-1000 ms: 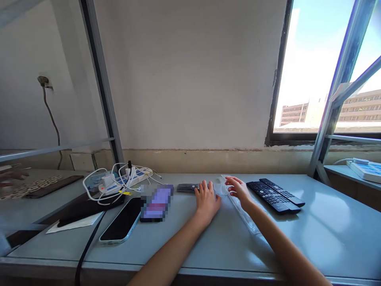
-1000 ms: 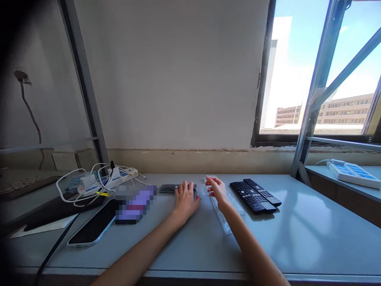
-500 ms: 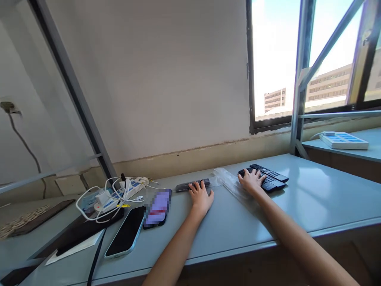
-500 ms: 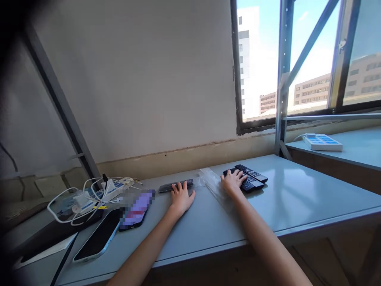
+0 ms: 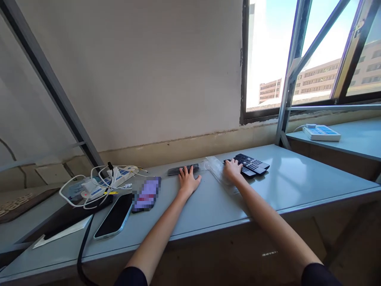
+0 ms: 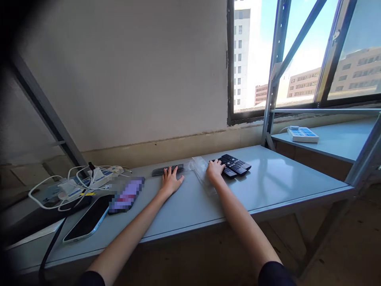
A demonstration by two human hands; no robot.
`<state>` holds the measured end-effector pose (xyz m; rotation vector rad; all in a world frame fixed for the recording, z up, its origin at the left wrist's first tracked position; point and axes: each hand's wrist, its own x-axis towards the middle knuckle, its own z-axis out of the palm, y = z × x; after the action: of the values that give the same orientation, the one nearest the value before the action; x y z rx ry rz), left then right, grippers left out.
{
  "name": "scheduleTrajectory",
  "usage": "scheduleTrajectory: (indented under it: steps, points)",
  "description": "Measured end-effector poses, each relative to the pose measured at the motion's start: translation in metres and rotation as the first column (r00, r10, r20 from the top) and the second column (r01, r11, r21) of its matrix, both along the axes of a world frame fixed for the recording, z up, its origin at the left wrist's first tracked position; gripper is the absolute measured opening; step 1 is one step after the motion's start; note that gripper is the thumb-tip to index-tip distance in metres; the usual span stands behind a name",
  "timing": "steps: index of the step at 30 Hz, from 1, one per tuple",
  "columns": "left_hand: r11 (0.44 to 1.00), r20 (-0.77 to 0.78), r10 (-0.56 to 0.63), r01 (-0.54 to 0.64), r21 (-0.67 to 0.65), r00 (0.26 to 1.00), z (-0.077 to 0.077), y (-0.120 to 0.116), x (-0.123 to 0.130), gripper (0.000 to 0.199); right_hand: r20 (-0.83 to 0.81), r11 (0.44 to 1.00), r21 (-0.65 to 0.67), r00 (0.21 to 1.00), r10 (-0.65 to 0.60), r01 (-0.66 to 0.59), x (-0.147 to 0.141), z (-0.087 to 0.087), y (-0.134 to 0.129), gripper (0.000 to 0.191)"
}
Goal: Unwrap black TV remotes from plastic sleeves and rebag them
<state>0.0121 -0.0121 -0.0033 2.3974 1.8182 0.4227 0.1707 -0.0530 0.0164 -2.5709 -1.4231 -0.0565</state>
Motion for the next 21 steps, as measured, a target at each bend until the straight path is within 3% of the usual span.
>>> scheduleTrajectory:
  steps: [8,10,12,14,17,19,21]
  points:
    - [0.999,0.026,-0.012,0.011,0.042,1.000,-0.004,0.003,-0.001,0.059,-0.039,0.999,-0.035,0.999,0.031,-0.032,0.000,-0.001,-0.001,0.046]
    - [0.993,0.032,-0.035,0.031,0.116,0.999,-0.008,0.005,-0.002,0.057,-0.054,0.999,-0.033,0.998,0.028,-0.030,-0.001,0.001,0.001,0.047]
    - [0.957,0.019,-0.131,0.121,0.262,0.991,-0.013,0.007,-0.003,0.052,-0.067,0.999,-0.039,0.997,0.031,-0.034,0.000,0.003,0.003,0.047]
    - [0.839,-0.062,-0.327,0.320,0.440,0.943,-0.018,0.010,-0.002,0.043,-0.070,0.998,-0.054,0.997,0.039,-0.043,0.000,0.005,0.005,0.046]
    - [0.515,-0.331,-0.589,0.658,0.550,0.738,-0.025,0.014,0.005,0.033,-0.054,0.995,-0.079,0.997,0.058,-0.062,0.000,0.009,0.010,0.045]
    - [0.338,-0.490,-0.641,0.791,0.510,0.591,-0.028,0.016,0.011,0.027,-0.036,0.992,-0.093,0.996,0.080,-0.083,-0.001,0.012,0.014,0.046]
    - [0.261,-0.574,-0.634,0.842,0.472,0.518,-0.031,0.017,0.016,0.025,-0.015,0.988,-0.103,0.993,0.113,-0.114,-0.002,0.016,0.019,0.046]
